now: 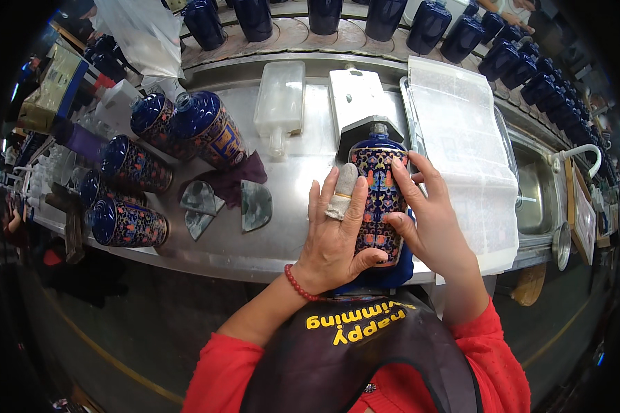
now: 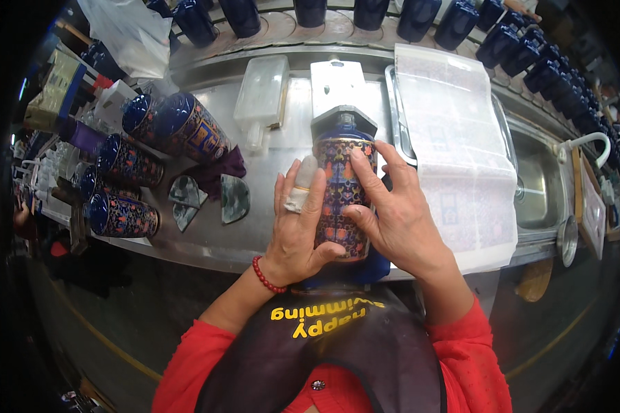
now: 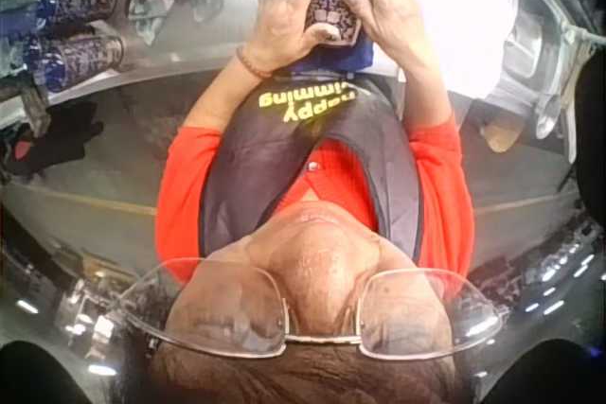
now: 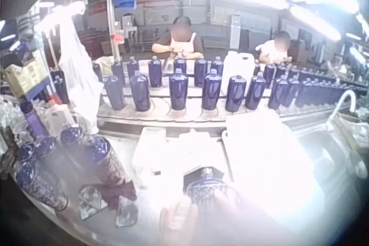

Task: The person uses a small scraper to remove residue from the surface of a decorated ceramic jar, then wipes the jar with a cloth. The person rotates the jar to access different sides and continues scraping and wiping until the surface appears clean.

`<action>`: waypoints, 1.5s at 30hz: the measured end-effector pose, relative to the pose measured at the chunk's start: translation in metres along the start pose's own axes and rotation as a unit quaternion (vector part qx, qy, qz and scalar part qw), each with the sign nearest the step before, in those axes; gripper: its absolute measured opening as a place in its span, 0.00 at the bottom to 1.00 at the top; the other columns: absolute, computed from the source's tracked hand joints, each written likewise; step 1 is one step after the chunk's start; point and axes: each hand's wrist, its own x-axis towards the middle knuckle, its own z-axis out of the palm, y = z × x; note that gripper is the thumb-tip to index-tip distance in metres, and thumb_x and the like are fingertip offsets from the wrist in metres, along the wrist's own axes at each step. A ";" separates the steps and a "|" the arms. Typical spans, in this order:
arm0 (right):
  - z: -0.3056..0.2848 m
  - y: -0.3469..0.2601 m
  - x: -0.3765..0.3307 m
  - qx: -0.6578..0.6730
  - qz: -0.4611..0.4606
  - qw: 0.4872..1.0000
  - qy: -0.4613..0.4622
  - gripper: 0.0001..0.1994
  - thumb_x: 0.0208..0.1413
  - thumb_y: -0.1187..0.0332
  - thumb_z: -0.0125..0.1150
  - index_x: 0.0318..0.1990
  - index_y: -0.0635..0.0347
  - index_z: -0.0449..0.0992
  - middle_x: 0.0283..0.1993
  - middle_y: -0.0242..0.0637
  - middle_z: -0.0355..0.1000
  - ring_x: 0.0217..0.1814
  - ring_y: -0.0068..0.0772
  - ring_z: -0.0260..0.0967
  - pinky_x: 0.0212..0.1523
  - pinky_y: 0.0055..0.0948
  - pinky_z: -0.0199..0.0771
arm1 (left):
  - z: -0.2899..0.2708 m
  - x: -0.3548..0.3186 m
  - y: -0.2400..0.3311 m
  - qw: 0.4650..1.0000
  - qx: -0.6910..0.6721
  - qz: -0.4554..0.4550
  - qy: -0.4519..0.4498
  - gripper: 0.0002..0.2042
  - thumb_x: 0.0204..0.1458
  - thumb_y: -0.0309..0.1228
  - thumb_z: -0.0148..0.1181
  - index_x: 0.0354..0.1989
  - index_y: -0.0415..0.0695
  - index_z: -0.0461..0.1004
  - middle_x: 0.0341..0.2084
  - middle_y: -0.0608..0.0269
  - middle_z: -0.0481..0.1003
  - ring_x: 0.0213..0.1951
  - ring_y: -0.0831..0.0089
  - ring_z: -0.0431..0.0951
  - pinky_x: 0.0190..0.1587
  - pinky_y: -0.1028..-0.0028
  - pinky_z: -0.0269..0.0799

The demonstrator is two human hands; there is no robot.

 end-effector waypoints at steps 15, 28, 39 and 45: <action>0.002 0.000 0.000 0.013 0.009 1.000 0.002 0.35 0.57 0.62 0.69 0.72 0.54 0.65 0.72 0.54 0.55 0.65 0.57 0.62 0.64 0.44 0.68 | -0.007 0.002 0.010 1.000 0.003 0.001 -0.026 0.52 0.56 0.71 0.45 0.77 0.39 0.50 0.70 0.34 0.57 0.72 0.34 0.51 0.71 0.34 0.35; 0.001 0.000 -0.001 0.027 0.015 1.000 0.001 0.34 0.58 0.61 0.69 0.72 0.54 0.65 0.72 0.54 0.55 0.65 0.57 0.62 0.63 0.44 0.68 | -0.009 -0.005 0.018 1.000 0.018 -0.006 0.012 0.44 0.60 0.67 0.47 0.72 0.41 0.62 0.68 0.34 0.60 0.72 0.34 0.53 0.72 0.37 0.35; 0.002 0.002 -0.001 0.018 0.009 1.000 0.000 0.35 0.58 0.61 0.69 0.72 0.54 0.65 0.73 0.54 0.54 0.64 0.57 0.62 0.63 0.44 0.68 | -0.004 -0.005 0.018 0.999 0.025 0.001 0.037 0.45 0.60 0.67 0.46 0.72 0.37 0.62 0.68 0.35 0.61 0.71 0.34 0.55 0.72 0.38 0.37; 0.003 0.002 0.000 0.021 0.006 1.000 0.006 0.35 0.58 0.60 0.69 0.72 0.53 0.65 0.73 0.54 0.54 0.63 0.57 0.62 0.62 0.45 0.69 | -0.004 -0.005 0.021 0.998 0.055 0.000 0.019 0.43 0.60 0.66 0.46 0.72 0.40 0.62 0.68 0.39 0.61 0.71 0.39 0.55 0.71 0.36 0.38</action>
